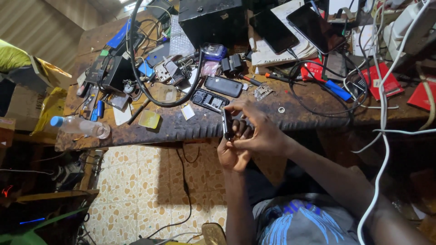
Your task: Reassembling a mobile phone by applying adhesive to the frame and installing the motherboard and other internal components.
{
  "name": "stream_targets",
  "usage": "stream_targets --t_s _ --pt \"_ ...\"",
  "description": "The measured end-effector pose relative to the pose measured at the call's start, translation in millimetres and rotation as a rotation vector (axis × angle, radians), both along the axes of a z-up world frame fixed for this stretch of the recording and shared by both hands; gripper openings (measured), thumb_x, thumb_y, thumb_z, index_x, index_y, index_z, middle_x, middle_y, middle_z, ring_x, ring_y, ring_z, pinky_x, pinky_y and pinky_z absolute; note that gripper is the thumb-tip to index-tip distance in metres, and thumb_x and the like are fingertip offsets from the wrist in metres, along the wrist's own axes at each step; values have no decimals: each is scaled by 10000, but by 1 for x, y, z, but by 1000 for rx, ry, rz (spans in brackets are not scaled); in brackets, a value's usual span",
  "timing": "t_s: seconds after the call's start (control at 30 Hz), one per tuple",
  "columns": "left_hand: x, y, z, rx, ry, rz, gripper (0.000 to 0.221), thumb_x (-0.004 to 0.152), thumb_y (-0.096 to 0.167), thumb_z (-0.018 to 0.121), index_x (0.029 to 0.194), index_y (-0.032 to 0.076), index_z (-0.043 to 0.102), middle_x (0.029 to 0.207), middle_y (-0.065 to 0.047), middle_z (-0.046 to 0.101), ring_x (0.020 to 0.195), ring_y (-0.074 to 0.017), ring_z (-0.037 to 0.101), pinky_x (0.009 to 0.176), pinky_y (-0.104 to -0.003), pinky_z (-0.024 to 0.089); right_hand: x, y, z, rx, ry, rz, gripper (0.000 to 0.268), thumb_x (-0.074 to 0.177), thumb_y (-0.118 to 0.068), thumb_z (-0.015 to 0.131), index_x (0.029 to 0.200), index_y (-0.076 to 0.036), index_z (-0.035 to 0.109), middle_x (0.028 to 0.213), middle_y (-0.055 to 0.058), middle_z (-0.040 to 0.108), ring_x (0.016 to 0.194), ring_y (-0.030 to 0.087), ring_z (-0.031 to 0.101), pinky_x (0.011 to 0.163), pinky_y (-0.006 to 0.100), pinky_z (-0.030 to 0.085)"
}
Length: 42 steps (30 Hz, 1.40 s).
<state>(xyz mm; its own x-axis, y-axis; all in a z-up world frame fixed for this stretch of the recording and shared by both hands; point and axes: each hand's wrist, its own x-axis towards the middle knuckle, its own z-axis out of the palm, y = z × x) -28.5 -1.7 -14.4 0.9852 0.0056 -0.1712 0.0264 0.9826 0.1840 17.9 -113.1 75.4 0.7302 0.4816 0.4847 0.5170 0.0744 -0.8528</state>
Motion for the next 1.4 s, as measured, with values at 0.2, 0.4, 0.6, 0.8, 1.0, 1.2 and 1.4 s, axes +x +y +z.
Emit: stream_targets --t_s 0.2,0.4,0.6,0.8,1.0,1.2,1.4 --pt "6 -11 41 294 -149 73 204 880 182 415 938 20 526 835 -97 570 867 -240 578 829 -373 458 14 -15 8 -49 -68 8 690 610 -245 791 1201 -73 478 1117 125 526 945 276 556 784 367 434" --pt "22 0 41 1199 -68 455 179 871 184 536 732 73 549 619 0 485 614 -70 426 566 -214 368 48 -61 -15 -354 -28 -73 428 760 -205 647 1132 -28 531 1045 203 565 974 367 544 829 436 419" --pt "29 8 20 1492 -37 485 191 853 129 558 685 38 553 582 -67 521 607 -124 476 576 -273 407 83 -62 -61 -509 -201 -293 291 776 -128 624 1061 -79 590 994 151 579 970 325 549 824 387 436" --pt "31 5 26 1713 -54 526 217 821 151 593 636 46 554 535 -112 550 547 -225 566 555 -307 428 106 -40 -83 -751 -439 -331 276 719 -194 662 986 -164 601 1019 101 542 951 312 514 786 390 445" --pt "28 0 37 1707 -9 542 216 826 145 581 639 41 551 554 -132 554 583 -268 579 633 -312 435 128 -38 -116 -837 -462 -330 251 710 -296 659 918 -189 569 985 43 468 929 259 469 741 342 445" --pt "27 -3 31 1728 29 525 231 844 199 577 667 52 559 588 -102 559 596 -251 562 720 -301 396 114 -44 -86 -854 -465 -254 438 681 -251 686 1039 -60 521 1008 150 454 889 356 498 764 407 446" --pt "25 -2 34 1760 29 534 227 850 205 569 689 45 556 610 -141 552 635 -298 557 736 -322 385 124 -41 -76 -876 -111 -92 614 645 -242 717 1162 -47 449 971 250 484 875 462 528 743 490 452"
